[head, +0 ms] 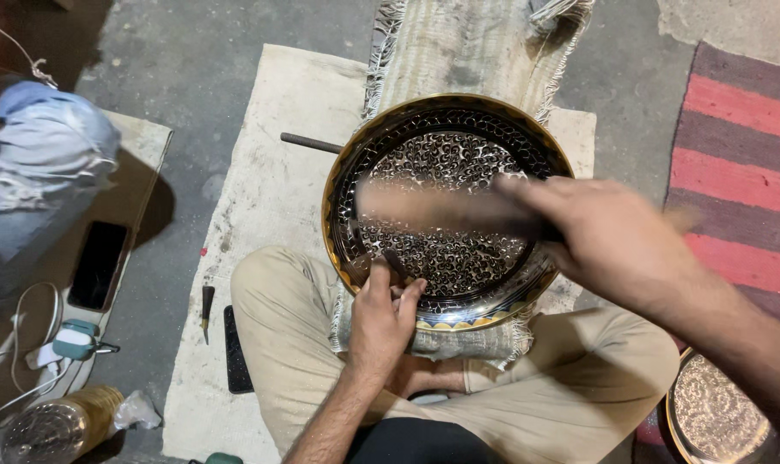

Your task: The person sits cross-legged on the floor and uses a hammer and chisel to create a textured pattern on a large metal plate. They repeatedly strike the chisel against the plate's surface to form a decorative design.

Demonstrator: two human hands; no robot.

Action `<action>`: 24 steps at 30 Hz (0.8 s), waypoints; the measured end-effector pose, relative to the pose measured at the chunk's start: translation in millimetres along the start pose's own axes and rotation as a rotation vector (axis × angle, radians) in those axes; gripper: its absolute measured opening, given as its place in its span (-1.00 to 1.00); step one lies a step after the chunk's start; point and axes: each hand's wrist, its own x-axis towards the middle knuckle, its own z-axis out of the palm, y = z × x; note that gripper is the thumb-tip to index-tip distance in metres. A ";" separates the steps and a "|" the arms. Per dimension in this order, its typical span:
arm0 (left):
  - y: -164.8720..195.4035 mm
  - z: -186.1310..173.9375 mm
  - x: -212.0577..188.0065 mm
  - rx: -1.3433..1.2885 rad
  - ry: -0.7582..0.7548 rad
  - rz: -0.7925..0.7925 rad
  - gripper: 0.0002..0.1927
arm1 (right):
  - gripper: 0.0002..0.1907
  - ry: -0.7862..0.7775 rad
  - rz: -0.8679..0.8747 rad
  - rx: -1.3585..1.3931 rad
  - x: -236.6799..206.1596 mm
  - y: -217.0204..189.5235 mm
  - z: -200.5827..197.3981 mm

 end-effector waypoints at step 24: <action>11.4 -27.7 67.6 0.067 -0.661 0.553 -0.49 | -0.15 0.234 0.816 0.376 -172.8 -7.5 164.0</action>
